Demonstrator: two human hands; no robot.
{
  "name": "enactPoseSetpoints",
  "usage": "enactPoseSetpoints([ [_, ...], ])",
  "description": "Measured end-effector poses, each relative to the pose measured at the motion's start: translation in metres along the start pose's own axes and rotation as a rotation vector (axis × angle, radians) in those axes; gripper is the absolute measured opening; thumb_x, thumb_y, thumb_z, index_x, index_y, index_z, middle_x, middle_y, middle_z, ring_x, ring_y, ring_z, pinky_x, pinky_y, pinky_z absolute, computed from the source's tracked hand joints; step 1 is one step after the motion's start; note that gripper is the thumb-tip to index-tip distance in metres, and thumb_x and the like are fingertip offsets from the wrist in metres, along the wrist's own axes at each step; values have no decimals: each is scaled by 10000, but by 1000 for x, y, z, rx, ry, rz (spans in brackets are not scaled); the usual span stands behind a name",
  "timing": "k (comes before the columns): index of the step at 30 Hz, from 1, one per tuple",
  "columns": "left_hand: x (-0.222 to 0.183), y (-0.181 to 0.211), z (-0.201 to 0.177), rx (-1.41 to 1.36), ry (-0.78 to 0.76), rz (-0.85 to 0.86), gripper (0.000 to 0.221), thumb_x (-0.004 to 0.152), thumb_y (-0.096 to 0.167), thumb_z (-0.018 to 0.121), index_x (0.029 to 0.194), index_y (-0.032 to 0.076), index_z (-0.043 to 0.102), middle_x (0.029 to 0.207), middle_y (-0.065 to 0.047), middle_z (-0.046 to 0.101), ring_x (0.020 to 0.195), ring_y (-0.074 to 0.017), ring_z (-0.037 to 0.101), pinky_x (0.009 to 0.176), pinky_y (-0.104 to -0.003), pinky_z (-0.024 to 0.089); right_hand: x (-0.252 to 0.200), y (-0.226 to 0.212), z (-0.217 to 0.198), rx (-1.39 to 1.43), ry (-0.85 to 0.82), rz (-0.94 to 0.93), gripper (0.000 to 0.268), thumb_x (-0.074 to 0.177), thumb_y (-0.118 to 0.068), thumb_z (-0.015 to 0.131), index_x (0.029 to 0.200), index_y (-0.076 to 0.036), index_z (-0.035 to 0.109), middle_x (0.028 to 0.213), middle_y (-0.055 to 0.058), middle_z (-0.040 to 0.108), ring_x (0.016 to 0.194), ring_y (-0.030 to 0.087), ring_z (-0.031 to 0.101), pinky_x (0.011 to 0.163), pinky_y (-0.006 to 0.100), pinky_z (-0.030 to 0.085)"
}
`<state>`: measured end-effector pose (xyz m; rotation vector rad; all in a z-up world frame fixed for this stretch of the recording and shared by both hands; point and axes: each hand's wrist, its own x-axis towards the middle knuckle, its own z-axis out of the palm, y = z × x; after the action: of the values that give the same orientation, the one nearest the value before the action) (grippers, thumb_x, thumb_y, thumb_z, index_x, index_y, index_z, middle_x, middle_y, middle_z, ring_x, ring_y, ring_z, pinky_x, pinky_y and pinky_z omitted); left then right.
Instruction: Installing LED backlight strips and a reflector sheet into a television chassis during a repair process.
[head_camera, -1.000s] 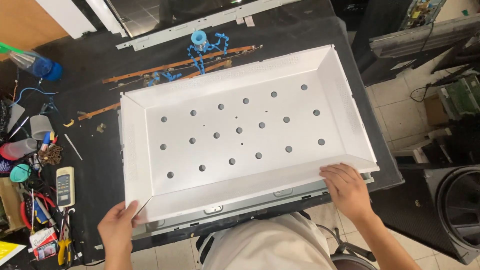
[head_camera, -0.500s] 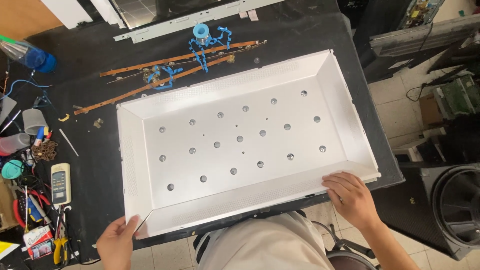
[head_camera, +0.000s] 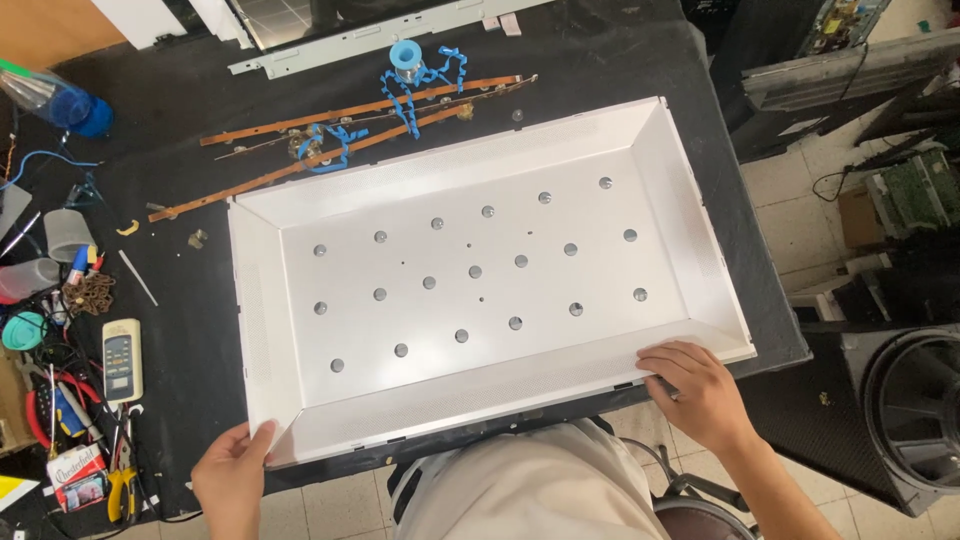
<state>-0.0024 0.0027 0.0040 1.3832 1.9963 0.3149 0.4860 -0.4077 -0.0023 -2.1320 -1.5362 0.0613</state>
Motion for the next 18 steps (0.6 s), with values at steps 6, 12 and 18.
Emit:
enactPoseSetpoints([
  [6, -1, -1, -3, 5, -23, 32, 412, 1019, 281, 888, 1255, -49, 822, 947, -144, 797, 808, -235, 689, 793, -422, 539, -1, 2, -5, -18, 5, -13, 215, 915, -57, 797, 1124, -103, 826, 1155, 18, 840, 1121, 213, 765, 1080, 409, 611],
  [12, -8, 10, -8, 37, -33, -21, 430, 1001, 305, 892, 1259, -31, 824, 964, -131, 803, 877, -244, 735, 917, -438, 574, 4, 1, -9, -2, -7, -12, 203, 896, -42, 793, 1088, -101, 823, 1115, 18, 846, 1092, 210, 779, 1043, 402, 630],
  [18, -8, 4, -6, 23, -26, -59, 427, 993, 300, 908, 1252, -30, 829, 965, -132, 804, 913, -237, 710, 918, -474, 567, 2, 0, -10, 23, -21, 6, 195, 878, -48, 788, 1063, -99, 821, 1082, 15, 847, 1070, 212, 783, 1003, 393, 637],
])
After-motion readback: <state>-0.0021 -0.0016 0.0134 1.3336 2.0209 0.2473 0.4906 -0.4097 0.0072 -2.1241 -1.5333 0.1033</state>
